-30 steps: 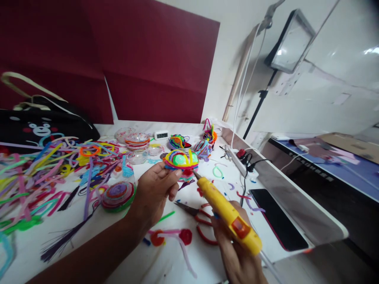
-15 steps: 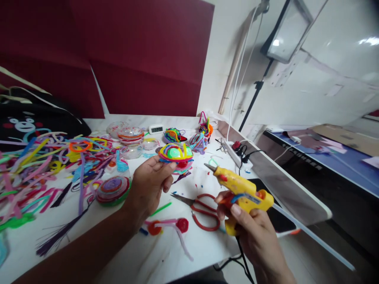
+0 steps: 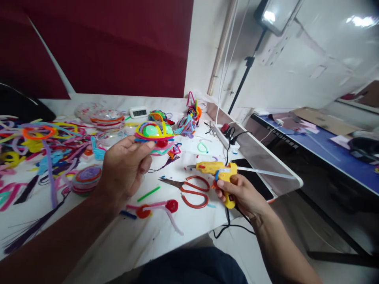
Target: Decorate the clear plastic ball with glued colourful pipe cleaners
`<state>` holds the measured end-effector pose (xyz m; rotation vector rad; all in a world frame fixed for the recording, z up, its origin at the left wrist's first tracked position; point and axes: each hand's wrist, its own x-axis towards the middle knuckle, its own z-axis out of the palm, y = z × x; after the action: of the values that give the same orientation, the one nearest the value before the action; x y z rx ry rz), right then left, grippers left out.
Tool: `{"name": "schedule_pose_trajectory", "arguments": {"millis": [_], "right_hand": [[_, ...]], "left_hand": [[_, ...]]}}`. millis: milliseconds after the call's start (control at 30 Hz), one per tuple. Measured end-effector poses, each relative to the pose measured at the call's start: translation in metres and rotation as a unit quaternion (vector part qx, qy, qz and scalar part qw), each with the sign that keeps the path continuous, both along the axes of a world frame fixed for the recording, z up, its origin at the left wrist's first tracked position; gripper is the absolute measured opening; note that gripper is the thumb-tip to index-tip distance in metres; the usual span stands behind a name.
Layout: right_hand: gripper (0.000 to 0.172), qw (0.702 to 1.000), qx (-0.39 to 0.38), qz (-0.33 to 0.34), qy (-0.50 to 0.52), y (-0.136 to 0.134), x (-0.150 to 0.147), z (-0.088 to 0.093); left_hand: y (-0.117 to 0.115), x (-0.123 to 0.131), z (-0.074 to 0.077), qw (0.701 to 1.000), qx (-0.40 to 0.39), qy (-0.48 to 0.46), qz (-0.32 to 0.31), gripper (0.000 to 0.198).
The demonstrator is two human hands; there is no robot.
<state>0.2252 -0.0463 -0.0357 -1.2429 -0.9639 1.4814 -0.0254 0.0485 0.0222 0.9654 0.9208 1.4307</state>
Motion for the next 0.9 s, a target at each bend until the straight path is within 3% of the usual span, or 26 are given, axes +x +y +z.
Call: {"name": "schedule_pose_trajectory", "arguments": {"millis": [300,400,467,533,633,733,833,900], "right_hand": [[0.040,0.989,-0.044,0.135,-0.038,0.022,-0.025,-0.006],[0.043,0.979,-0.065,0.151,-0.118,0.025,-0.029,-0.003],[0.041,0.960,-0.049,0.132,-0.241,0.025,-0.030,-0.001],[0.035,0.906,0.000,0.116,-0.408,0.022,-0.030,0.003],[0.030,0.792,0.051,0.104,-0.599,0.017,-0.030,0.010],[0.027,0.726,0.076,0.105,-0.676,0.020,-0.030,0.020],[0.023,0.676,0.153,0.118,-0.711,0.040,-0.033,0.029],[0.029,0.645,0.169,0.182,-0.723,0.061,-0.035,0.030]], "left_hand": [[-0.005,-0.003,0.006,1.000,0.021,-0.016,-0.009,0.028],[-0.007,-0.004,0.009,0.999,0.028,-0.019,-0.011,0.027],[-0.008,-0.004,0.011,0.999,0.035,-0.025,-0.014,0.029],[-0.010,-0.003,0.013,0.999,0.037,-0.031,-0.017,0.029],[-0.010,-0.003,0.014,0.999,0.034,-0.036,-0.021,0.029],[-0.009,-0.004,0.014,0.999,0.034,-0.036,-0.020,0.026],[-0.009,-0.005,0.013,0.999,0.035,-0.035,-0.016,0.023],[-0.009,-0.005,0.014,0.999,0.034,-0.038,-0.014,0.023]]}}
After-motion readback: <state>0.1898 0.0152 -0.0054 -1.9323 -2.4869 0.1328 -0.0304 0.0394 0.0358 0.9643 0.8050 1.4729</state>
